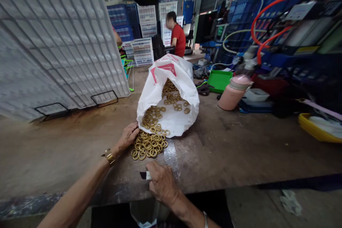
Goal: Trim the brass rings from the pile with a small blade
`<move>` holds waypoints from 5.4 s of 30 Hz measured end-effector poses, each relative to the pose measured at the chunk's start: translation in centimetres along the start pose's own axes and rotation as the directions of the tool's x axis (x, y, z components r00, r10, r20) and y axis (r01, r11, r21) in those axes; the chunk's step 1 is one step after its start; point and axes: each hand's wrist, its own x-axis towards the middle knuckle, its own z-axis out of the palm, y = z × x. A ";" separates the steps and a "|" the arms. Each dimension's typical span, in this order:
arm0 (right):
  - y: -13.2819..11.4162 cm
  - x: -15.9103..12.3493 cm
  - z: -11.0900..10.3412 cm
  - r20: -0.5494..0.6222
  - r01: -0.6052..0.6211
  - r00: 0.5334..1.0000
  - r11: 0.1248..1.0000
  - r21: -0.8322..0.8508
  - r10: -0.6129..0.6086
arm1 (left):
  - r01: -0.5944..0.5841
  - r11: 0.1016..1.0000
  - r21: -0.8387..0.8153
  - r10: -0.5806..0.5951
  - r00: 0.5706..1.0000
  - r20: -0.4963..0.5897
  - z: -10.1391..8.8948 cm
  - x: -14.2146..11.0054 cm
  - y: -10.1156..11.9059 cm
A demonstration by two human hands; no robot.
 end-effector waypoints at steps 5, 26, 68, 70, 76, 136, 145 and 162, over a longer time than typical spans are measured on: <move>0.0 0.0 -0.1 -0.010 0.007 1.000 1.000 -0.005 -0.007 | -0.011 0.999 0.030 0.011 1.000 0.006 1.0 -1.6 1.4; -0.3 0.1 -0.3 -0.077 0.029 0.996 0.997 -0.077 -0.034 | 0.146 0.975 -0.166 -0.205 0.876 -0.436 -0.1 -11.1 3.8; -5.0 1.3 -1.7 -0.061 -0.115 0.982 0.828 0.549 0.177 | 0.331 0.510 -0.794 -0.650 0.752 -0.104 1.0 -15.8 11.3; -5.5 1.5 -1.8 0.026 -0.166 0.982 0.786 0.595 0.188 | 0.302 0.534 -0.790 -0.627 0.768 -0.131 1.1 -15.9 11.6; -4.9 1.4 -0.7 0.202 -0.328 0.942 0.612 0.719 0.267 | 0.260 0.692 -0.674 -0.515 0.831 -0.208 1.2 -16.4 11.3; -6.1 2.4 -0.7 0.298 -0.116 0.936 0.966 -0.233 0.184 | 0.339 0.057 -0.939 -0.481 0.833 0.272 -1.5 -19.9 12.7; -7.6 4.3 -0.1 0.205 -0.185 0.938 0.902 -0.389 0.280 | 0.166 -0.216 -0.962 -0.609 0.748 0.265 -2.3 -19.2 10.6; -6.1 3.7 0.1 0.071 -0.218 0.974 0.973 0.068 0.214 | 0.160 -0.329 -0.931 -0.642 0.685 0.345 -1.7 -18.1 9.8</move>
